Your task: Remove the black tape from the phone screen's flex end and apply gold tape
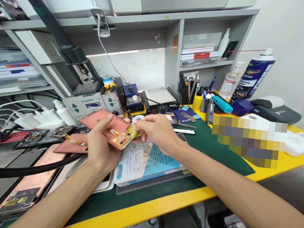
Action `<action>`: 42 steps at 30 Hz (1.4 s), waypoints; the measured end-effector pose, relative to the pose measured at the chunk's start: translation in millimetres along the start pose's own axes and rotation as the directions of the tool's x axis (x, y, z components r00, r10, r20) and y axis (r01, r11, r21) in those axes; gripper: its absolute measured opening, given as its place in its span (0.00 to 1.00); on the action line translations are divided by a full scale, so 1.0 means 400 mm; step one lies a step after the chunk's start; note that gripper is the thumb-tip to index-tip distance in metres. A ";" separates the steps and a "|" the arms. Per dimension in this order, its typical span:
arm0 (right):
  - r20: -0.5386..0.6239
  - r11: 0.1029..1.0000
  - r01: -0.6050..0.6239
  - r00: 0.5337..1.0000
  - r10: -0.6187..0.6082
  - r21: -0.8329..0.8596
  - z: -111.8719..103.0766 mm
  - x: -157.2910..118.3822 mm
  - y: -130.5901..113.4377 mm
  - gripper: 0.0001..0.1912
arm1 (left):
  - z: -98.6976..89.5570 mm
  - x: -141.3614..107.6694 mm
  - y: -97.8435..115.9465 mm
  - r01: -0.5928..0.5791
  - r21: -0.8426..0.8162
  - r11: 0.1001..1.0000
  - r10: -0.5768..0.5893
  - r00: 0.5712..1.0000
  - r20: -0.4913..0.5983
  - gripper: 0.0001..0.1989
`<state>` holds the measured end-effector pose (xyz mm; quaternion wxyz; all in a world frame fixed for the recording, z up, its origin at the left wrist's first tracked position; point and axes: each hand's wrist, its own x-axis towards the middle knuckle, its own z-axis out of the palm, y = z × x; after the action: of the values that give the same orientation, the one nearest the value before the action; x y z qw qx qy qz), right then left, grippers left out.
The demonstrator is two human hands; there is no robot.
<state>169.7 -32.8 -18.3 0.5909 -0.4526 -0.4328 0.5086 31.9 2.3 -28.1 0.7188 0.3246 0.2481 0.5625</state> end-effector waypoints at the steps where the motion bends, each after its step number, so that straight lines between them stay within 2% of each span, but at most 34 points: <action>1: -0.002 1.000 -0.001 1.000 0.001 0.002 0.000 0.000 0.000 0.07 | 0.001 0.000 0.001 0.000 -0.002 1.000 0.000 1.000 0.000 0.09; 16: -0.009 1.000 0.015 1.000 -0.015 -0.006 -0.004 0.000 0.004 0.08 | 0.000 0.001 0.001 0.013 -0.050 0.999 -0.013 1.000 0.002 0.07; 42: 0.007 1.000 -0.013 1.000 0.013 -0.017 -0.007 0.000 0.000 0.08 | 0.001 -0.005 0.010 0.021 0.017 1.000 -0.022 0.998 0.053 0.10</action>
<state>172.5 -33.0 -18.7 0.5822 -0.4586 -0.4364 0.5102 29.0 0.9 -25.0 0.7286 0.3428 0.2370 0.5436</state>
